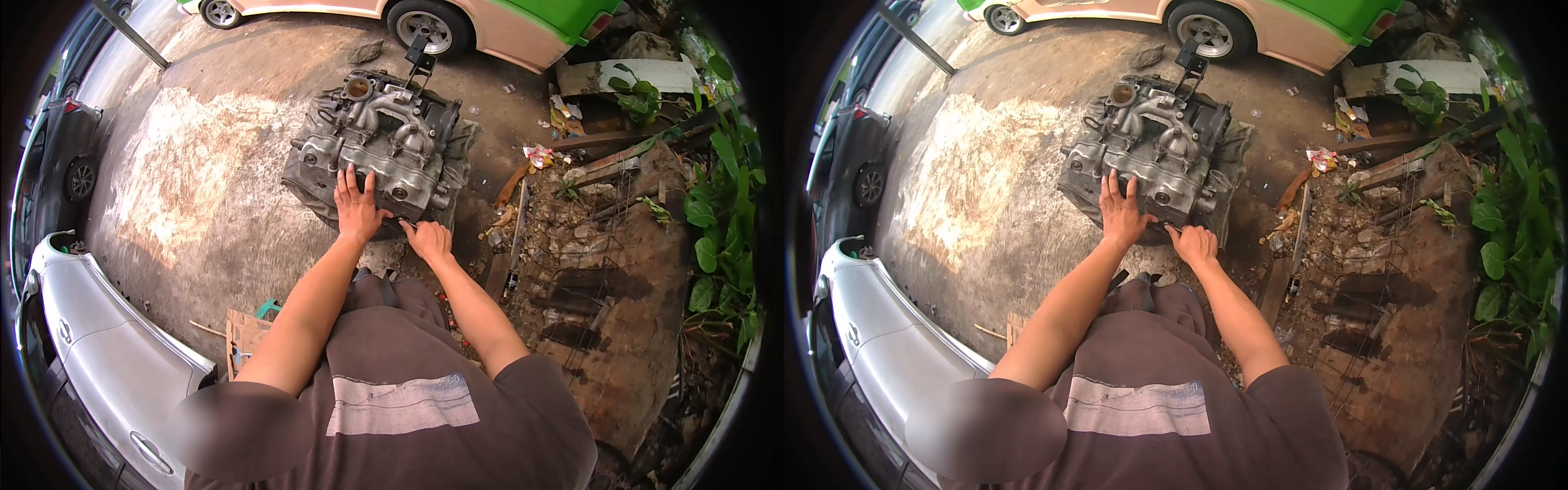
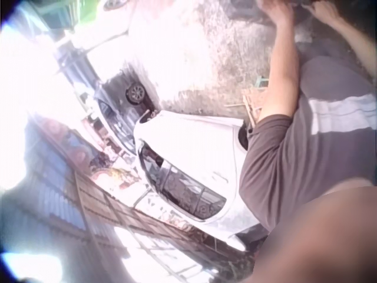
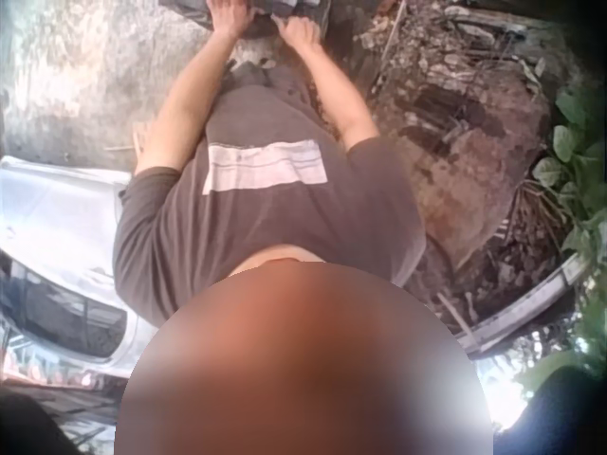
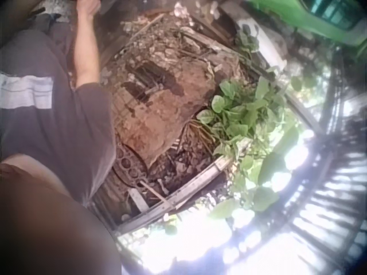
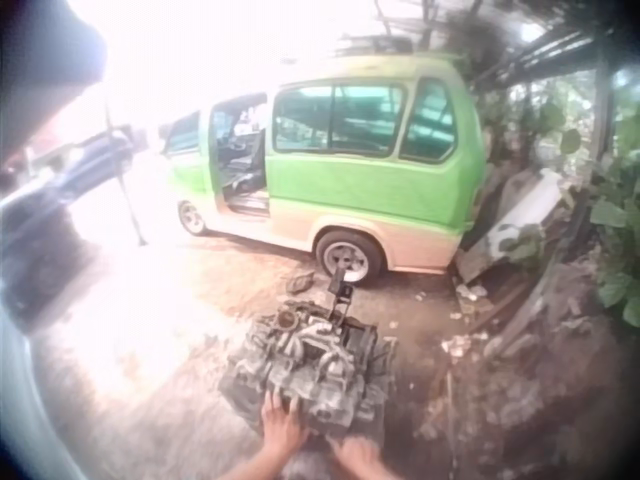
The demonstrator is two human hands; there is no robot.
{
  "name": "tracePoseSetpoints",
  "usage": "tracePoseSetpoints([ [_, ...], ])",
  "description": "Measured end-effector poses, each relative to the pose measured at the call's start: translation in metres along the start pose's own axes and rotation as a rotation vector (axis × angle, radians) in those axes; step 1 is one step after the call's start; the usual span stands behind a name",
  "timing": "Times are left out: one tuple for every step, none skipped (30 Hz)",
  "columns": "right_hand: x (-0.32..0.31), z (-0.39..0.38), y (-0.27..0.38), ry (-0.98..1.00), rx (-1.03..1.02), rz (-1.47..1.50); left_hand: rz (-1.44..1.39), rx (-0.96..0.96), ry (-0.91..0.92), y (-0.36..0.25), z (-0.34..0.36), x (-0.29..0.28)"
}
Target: The person uses a wrench to tighten bolts on a car engine block resting on a cloth on the ground. They repeatedly adjust the wrench and reposition their hands to work on different bolt locations on the engine.
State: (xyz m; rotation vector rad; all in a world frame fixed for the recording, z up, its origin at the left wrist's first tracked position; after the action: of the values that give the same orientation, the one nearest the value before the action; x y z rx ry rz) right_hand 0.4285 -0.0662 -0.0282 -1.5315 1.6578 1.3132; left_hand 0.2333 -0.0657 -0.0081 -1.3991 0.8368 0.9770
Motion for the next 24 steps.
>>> tracePoseSetpoints([
  [-0.001,0.001,0.0,0.006,-0.004,-0.01,0.001,0.003,-0.001,0.0,0.0,0.0],
  [-0.001,0.001,0.001,0.004,-0.008,-0.02,0.002,0.006,-0.003,0.0,-0.001,0.0],
  [-0.002,0.001,0.001,-0.013,-0.002,-0.015,0.003,0.011,-0.007,0.0,0.0,-0.001],
  [-0.003,-0.001,0.001,-0.035,0.002,-0.01,0.0,0.014,-0.012,0.0,0.0,-0.002],
  [-0.002,-0.002,0.0,-0.021,0.016,-0.009,-0.002,0.015,-0.014,-0.001,0.0,-0.003],
  [-0.003,-0.004,-0.001,-0.041,0.021,-0.007,-0.008,-0.011,0.035,0.0,0.0,-0.001],
  [-0.002,-0.005,-0.003,-0.027,0.035,-0.009,-0.005,0.004,-0.002,-0.001,0.0,-0.004],
  [-0.002,-0.006,-0.004,-0.027,0.062,-0.018,-0.006,-0.005,0.012,-0.001,0.0,-0.003],
  [-0.002,-0.006,-0.004,-0.036,0.043,-0.02,-0.007,-0.012,0.026,-0.002,0.0,-0.003],
  [-0.003,-0.006,-0.003,-0.055,0.035,-0.03,-0.008,-0.019,0.033,-0.002,0.0,-0.002],
  [-0.003,-0.006,-0.003,-0.059,0.04,-0.047,-0.008,-0.026,0.041,-0.001,0.0,-0.001],
  [-0.003,-0.005,-0.002,-0.051,0.037,-0.042,-0.01,-0.014,0.009,-0.002,0.0,-0.001],
  [-0.002,-0.005,-0.002,-0.029,0.045,-0.043,-0.017,-0.014,0.021,-0.001,-0.001,0.0],
  [-0.002,-0.003,-0.001,-0.017,0.043,-0.04,-0.025,0.008,-0.01,-0.002,-0.003,0.0],
  [-0.002,-0.004,0.0,0.001,0.059,-0.055,-0.029,0.025,-0.042,-0.001,-0.001,-0.002],
  [-0.003,-0.003,0.0,-0.001,0.063,-0.077,-0.026,0.032,-0.057,-0.001,-0.002,-0.002],
  [-0.005,-0.004,0.002,-0.018,0.054,-0.096,-0.023,0.039,-0.057,-0.001,-0.002,-0.001],
  [-0.009,-0.004,0.004,-0.052,0.04,-0.125,-0.014,0.026,-0.032,0.0,-0.002,0.0],
  [-0.01,-0.005,0.005,-0.054,0.024,-0.126,-0.026,0.044,-0.061,0.0,-0.003,-0.002],
  [-0.009,-0.005,0.004,0.002,0.049,-0.117,-0.042,0.032,-0.039,0.0,-0.002,0.0],
  [-0.01,-0.005,0.006,0.004,0.04,-0.122,-0.029,0.045,-0.058,0.0,-0.002,-0.002],
  [-0.011,-0.005,0.007,-0.004,0.042,-0.132,-0.027,0.027,-0.018,0.0,-0.002,0.0],
  [-0.012,-0.005,0.008,-0.023,0.047,-0.109,-0.021,0.028,-0.018,0.0,-0.002,0.001],
  [-0.011,-0.005,0.008,0.004,0.083,-0.106,-0.012,0.04,-0.036,0.0,-0.002,0.0],
])
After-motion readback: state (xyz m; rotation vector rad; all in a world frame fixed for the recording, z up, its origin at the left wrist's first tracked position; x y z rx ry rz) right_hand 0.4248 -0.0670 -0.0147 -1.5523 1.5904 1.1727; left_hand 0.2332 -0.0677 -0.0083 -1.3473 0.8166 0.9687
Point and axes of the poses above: each hand's wrist, its own z-axis towards the middle knuckle, its own x-axis out of the palm, y = z × x, the point moved 5 cm from there along z, towards the middle knuckle, and after that the axes turned 7 degrees about y, right-handed, at the moved point
